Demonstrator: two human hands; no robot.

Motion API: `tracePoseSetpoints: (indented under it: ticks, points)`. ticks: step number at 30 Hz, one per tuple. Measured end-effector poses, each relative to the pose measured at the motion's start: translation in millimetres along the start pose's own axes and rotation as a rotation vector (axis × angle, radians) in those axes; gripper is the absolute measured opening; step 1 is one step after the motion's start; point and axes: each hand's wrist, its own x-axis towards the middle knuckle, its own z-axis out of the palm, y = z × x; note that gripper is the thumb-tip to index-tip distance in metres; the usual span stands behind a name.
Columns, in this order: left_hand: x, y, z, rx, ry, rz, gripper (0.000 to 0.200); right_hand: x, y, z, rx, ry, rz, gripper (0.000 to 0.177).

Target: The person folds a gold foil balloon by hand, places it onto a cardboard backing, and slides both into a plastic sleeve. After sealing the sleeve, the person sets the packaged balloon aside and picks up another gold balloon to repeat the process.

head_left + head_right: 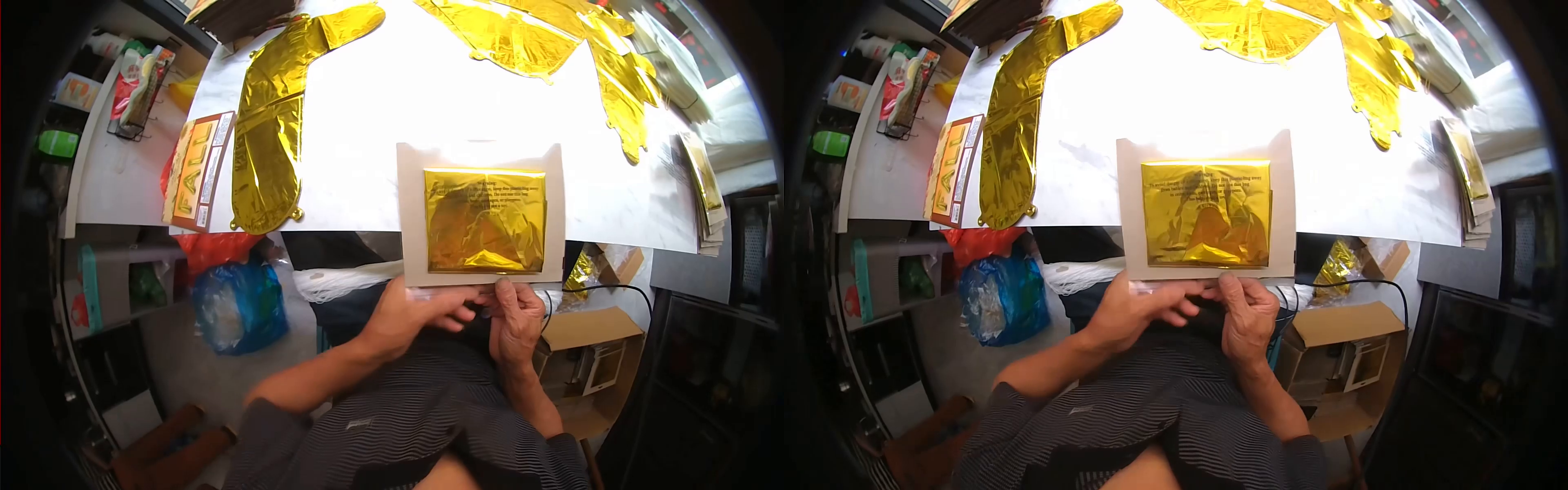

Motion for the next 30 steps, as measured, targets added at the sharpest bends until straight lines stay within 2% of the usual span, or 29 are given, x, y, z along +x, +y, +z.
tracePoseSetpoints:
  ticks: [2, 3, 4, 6, 8, 10, 12, 14, 18, 20, 22, 24, 25, 27, 30]
  points:
    - [-13.2, 13.3, -15.8, 0.099, -0.177, -0.197, 0.042, 2.1, -1.8, 0.1, 0.020, 0.007, 0.022, 0.021]
    - [-20.6, 21.3, -23.8, 0.117, -0.202, -0.346, 0.040, 2.5, -2.6, 0.7, 0.002, 0.010, 0.009, 0.021]
    - [-26.6, 36.9, -26.3, 0.118, -0.202, -0.343, 0.040, 2.9, -3.0, 1.3, -0.014, 0.012, -0.002, 0.020]
    - [-35.0, 81.3, -22.9, 0.708, -0.497, -0.532, 0.031, 5.0, -3.9, 0.1, -0.012, -0.004, 0.004, 0.020]
    - [-39.1, 128.3, -10.9, 0.997, -0.496, -0.237, 0.023, 6.9, -4.0, -1.5, -0.012, -0.021, 0.013, 0.020]
    - [-26.7, 151.3, -13.5, 1.213, -0.288, 0.287, 0.021, 9.2, -1.6, -2.7, -0.033, -0.051, -0.001, 0.019]
    - [7.6, 172.0, -10.8, 1.351, -0.077, 0.674, 0.023, 10.0, 0.6, -2.4, -0.033, -0.056, 0.001, 0.019]
    - [48.2, 186.7, -6.1, 1.440, -0.076, 0.907, 0.027, 9.9, -2.7, -2.6, -0.037, -0.050, 0.001, 0.019]
    - [99.3, 190.8, 16.8, 1.486, -0.155, 0.760, 0.032, 7.9, -6.5, -4.4, -0.087, -0.076, -0.008, 0.020]
    - [111.8, 191.7, 29.4, 1.526, -0.283, 0.510, 0.036, 7.9, -7.0, -7.2, -0.092, -0.093, -0.012, 0.021]
    - [126.1, 185.5, 31.9, 1.474, -0.280, 0.462, 0.039, 8.2, -7.5, -7.7, -0.141, -0.105, -0.018, 0.019]
    - [135.1, 180.3, 31.1, 1.286, -0.357, 0.484, 0.036, 8.4, -7.2, -7.2, -0.139, -0.103, -0.007, 0.020]
    - [137.2, 179.0, 31.4, 1.287, -0.354, 0.483, 0.036, 8.1, -6.7, -6.7, -0.141, -0.105, 0.007, 0.020]
    - [141.1, 180.1, 33.4, 1.103, -0.394, 0.296, 0.032, 8.1, -9.5, -6.2, -0.167, -0.109, 0.016, 0.020]
    - [143.1, 181.4, 30.4, 0.972, -0.433, 0.222, 0.030, 9.0, -11.8, -5.5, -0.143, -0.120, 0.024, 0.019]
